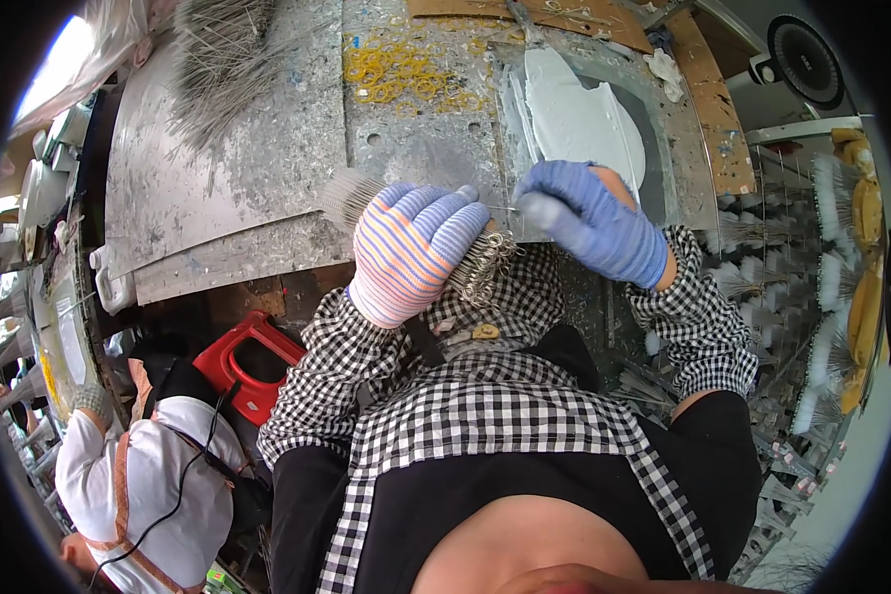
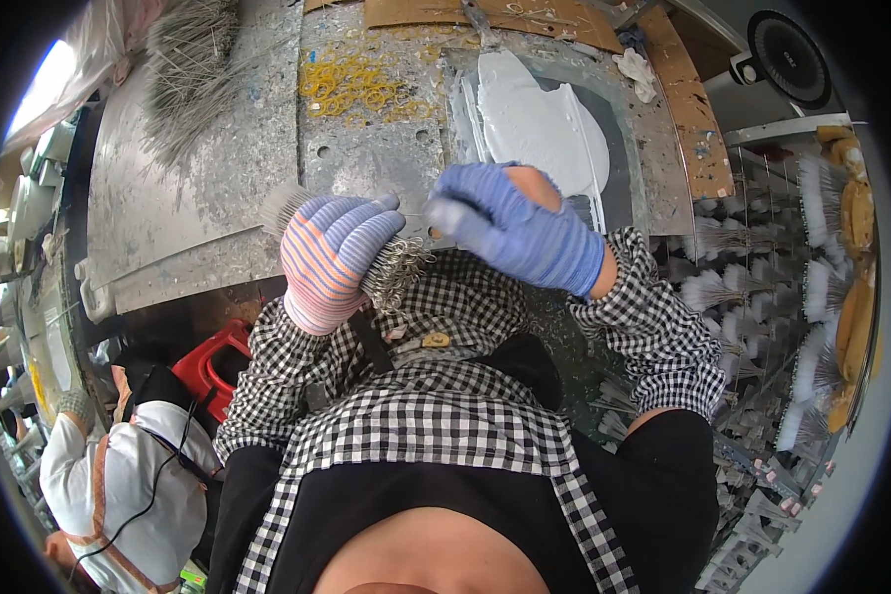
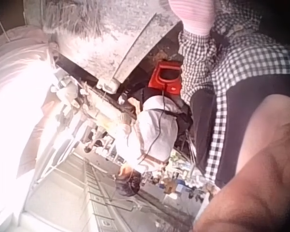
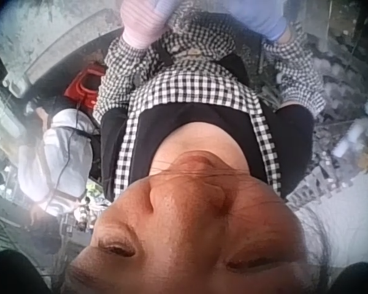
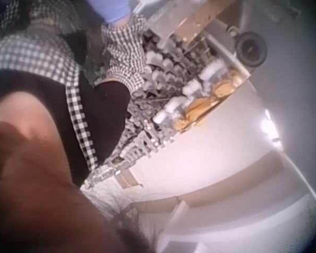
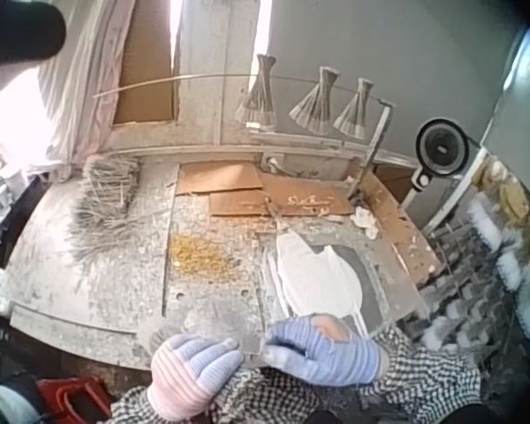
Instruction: Gathering, bundling, and applying adhesive to bunches of bristles to manufacture brush heads.
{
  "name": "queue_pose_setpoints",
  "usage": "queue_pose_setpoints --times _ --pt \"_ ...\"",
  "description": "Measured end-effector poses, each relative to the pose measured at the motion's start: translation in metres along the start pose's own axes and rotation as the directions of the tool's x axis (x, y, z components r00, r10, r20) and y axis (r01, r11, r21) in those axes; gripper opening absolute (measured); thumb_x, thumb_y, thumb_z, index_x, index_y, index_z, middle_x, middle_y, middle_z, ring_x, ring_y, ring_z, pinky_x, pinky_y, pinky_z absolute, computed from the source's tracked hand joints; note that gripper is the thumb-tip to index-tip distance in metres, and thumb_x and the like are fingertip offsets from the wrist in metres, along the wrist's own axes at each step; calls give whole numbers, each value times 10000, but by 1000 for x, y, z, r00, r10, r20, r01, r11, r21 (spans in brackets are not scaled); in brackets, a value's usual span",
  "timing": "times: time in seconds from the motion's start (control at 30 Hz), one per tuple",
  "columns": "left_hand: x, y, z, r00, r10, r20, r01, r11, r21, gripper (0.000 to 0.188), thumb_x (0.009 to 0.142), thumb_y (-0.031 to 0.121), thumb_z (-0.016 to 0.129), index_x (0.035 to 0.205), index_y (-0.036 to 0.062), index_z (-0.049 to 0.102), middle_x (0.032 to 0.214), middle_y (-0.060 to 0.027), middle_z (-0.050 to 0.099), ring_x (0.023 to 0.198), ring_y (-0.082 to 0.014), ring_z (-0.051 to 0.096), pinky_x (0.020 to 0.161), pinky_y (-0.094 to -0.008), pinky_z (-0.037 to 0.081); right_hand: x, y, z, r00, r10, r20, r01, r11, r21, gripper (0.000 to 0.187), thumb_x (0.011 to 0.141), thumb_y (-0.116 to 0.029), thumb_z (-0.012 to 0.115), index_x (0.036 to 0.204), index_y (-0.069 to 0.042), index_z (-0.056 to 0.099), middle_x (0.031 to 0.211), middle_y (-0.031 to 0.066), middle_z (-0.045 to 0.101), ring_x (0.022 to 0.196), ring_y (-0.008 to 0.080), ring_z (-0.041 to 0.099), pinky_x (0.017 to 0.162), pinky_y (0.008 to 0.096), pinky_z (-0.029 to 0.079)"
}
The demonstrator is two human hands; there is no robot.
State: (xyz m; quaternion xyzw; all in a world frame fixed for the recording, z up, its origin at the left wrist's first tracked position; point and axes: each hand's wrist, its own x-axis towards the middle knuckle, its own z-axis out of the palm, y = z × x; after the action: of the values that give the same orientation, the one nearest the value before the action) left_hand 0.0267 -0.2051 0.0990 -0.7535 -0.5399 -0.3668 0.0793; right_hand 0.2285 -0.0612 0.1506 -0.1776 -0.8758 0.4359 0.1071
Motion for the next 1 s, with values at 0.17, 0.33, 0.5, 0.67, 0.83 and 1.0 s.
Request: queue_pose_setpoints --times 0.17,0.33,0.5,0.67,0.83,1.0 --pt "4 3 -1 999 41 30 -42 998 45 331 712 172 673 1028 78 693 1041 -98 743 888 -259 717 762 -383 545 5 6 9 1000 23 12 -21 988 -152 357 994 -346 586 969 2 659 771 133 671 730 271 675 692 376 532" --pt "-5 5 4 996 87 -18 -86 995 54 312 715 159 668 1016 84 695 1037 -102 745 881 -257 719 776 -384 548 13 16 24 894 401 197 -428 896 121 440 1020 -415 559 932 -8 701 718 99 666 642 195 646 642 341 526" --pt "-13 1 2 993 120 -18 -119 992 42 300 723 182 655 1005 93 700 1053 -95 740 895 -243 714 784 -377 551 7 3 4 842 488 231 -533 681 503 492 1034 -449 510 902 -25 722 643 36 656 520 80 568 543 240 489" --pt "-12 1 4 990 140 -32 -139 990 35 287 711 158 670 984 80 705 1027 -112 748 887 -263 728 762 -382 564 1 0 13 883 359 304 -434 870 235 453 991 -426 576 930 2 711 684 55 660 618 121 596 625 288 504" --pt "-11 1 8 991 129 -24 -128 991 42 308 722 183 670 1013 88 700 1016 -103 747 884 -253 726 758 -378 561 6 7 27 885 440 149 -464 851 244 427 989 -385 593 899 17 706 666 70 598 645 154 542 664 341 486" --pt "-3 5 9 994 -112 -20 109 988 -110 344 714 125 745 1050 79 688 987 -95 741 863 -277 722 756 -384 558 2 12 29 987 -100 -124 82 986 -147 336 978 -360 626 872 -57 725 649 106 629 642 250 656 578 355 512"
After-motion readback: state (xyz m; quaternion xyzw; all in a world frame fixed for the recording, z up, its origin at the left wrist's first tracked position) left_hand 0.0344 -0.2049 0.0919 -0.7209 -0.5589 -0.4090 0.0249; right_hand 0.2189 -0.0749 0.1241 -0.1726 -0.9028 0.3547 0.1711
